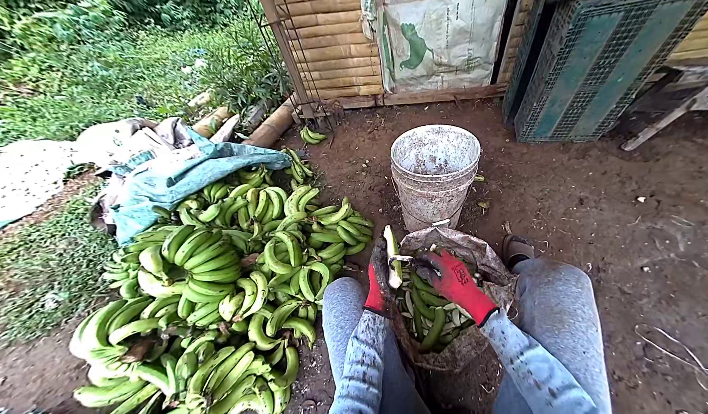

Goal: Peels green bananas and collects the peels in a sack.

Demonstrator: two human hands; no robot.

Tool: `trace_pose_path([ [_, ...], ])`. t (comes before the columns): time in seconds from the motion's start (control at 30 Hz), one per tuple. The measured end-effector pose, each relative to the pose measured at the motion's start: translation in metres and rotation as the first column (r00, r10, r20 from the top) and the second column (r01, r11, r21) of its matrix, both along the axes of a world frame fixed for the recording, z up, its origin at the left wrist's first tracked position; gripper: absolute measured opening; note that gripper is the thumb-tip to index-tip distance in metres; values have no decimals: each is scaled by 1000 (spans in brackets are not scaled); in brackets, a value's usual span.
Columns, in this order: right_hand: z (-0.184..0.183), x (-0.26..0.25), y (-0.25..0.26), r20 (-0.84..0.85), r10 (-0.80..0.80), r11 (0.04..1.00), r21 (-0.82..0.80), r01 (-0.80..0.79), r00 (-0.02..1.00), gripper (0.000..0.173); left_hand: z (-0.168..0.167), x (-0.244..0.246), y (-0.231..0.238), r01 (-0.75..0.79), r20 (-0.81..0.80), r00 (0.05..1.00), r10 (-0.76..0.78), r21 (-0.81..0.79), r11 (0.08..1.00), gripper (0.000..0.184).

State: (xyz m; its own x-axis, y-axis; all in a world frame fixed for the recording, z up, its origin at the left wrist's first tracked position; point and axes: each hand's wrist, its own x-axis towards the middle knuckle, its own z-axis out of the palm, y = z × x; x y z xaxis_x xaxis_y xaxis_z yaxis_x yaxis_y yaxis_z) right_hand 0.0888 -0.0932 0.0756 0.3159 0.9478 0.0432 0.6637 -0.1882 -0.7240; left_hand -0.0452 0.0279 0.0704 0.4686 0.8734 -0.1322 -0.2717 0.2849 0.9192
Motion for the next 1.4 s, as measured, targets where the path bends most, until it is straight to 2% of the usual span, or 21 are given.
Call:
trace_pose_path([
  [0.03, -1, 8, 7, 19, -76, 997, -7, 76, 997, 40, 0, -4, -6, 94, -50, 994, -93, 16, 995, 37],
  [0.07, -2, 17, 13, 40, -165, 986, -15, 165, 986, 39, 0, -8, -11, 166, -187, 970, -153, 54, 985, 35],
  [0.1, -4, 27, 19, 54, -243, 969, -23, 245, 968, 38, 0, -10, -14, 218, -333, 926, -176, 94, 971, 34],
  [0.13, -5, 36, 21, 44, -300, 953, -22, 301, 953, 37, -4, -11, -15, 234, -410, 896, -170, 110, 966, 35],
  [0.2, -2, 34, 17, -16, -311, 950, -9, 311, 950, 36, -7, -7, -12, 124, -390, 917, -82, 82, 989, 37],
  [0.33, 7, -7, -12, -68, -57, 997, 40, 59, 996, 41, 1, 5, 3, -72, -142, 988, 66, -39, 997, 41],
  [0.4, 6, -17, -15, 1, -19, 999, 28, 19, 1000, 40, 2, 4, 8, -77, -98, 992, 74, -23, 997, 43],
  [0.5, 9, -14, -6, 55, -89, 995, -39, 92, 994, 41, -4, 6, 3, -22, -53, 998, 21, -13, 1000, 39],
  [0.57, 9, -3, 5, 47, -141, 988, -51, 144, 989, 42, -2, 4, -4, 6, -164, 986, 15, 125, 992, 40],
  [0.67, 0, 6, 19, 30, -133, 987, -89, 135, 991, 43, 4, 3, -14, 9, -314, 945, 94, 313, 950, 43],
  [0.73, -6, 11, 26, 2, -179, 979, -98, 178, 984, 42, 5, 2, -23, 125, -396, 918, 10, 316, 941, 42],
  [0.8, -9, 26, 34, 17, -252, 956, -149, 251, 968, 39, 6, 1, -30, 288, -512, 852, -114, 274, 918, 42],
  [0.83, -10, 32, 34, 26, -283, 944, -167, 283, 959, 38, 1, 3, -31, 285, -552, 827, -103, 254, 925, 41],
  [0.87, -12, 34, 32, 16, -304, 940, -157, 303, 953, 37, -2, 5, -29, 208, -575, 818, -37, 235, 950, 40],
  [0.93, -8, 26, 23, -23, -273, 959, -88, 271, 962, 38, -7, 7, -15, 36, -536, 840, 84, 209, 977, 40],
  [1.03, -8, 6, 1, -85, -128, 989, 58, 134, 988, 42, -6, 8, 0, -162, -211, 964, 162, 19, 987, 37],
  [1.1, -12, -3, -6, -56, -48, 992, 113, 54, 997, 42, -3, 8, 2, -198, 12, 979, 204, -179, 964, 39],
  [1.17, -8, -4, -6, 20, -23, 998, 61, 21, 1000, 40, -2, 7, -3, -171, 98, 975, 200, -247, 954, 43],
  [1.27, -1, 0, 2, 73, -32, 998, -55, 36, 997, 41, -6, 11, -12, -148, 126, 977, 170, -168, 975, 39],
  [1.4, -9, -4, 8, 94, -22, 997, -69, 28, 995, 41, -13, 9, -13, -247, -157, 950, 269, 146, 958, 40],
])
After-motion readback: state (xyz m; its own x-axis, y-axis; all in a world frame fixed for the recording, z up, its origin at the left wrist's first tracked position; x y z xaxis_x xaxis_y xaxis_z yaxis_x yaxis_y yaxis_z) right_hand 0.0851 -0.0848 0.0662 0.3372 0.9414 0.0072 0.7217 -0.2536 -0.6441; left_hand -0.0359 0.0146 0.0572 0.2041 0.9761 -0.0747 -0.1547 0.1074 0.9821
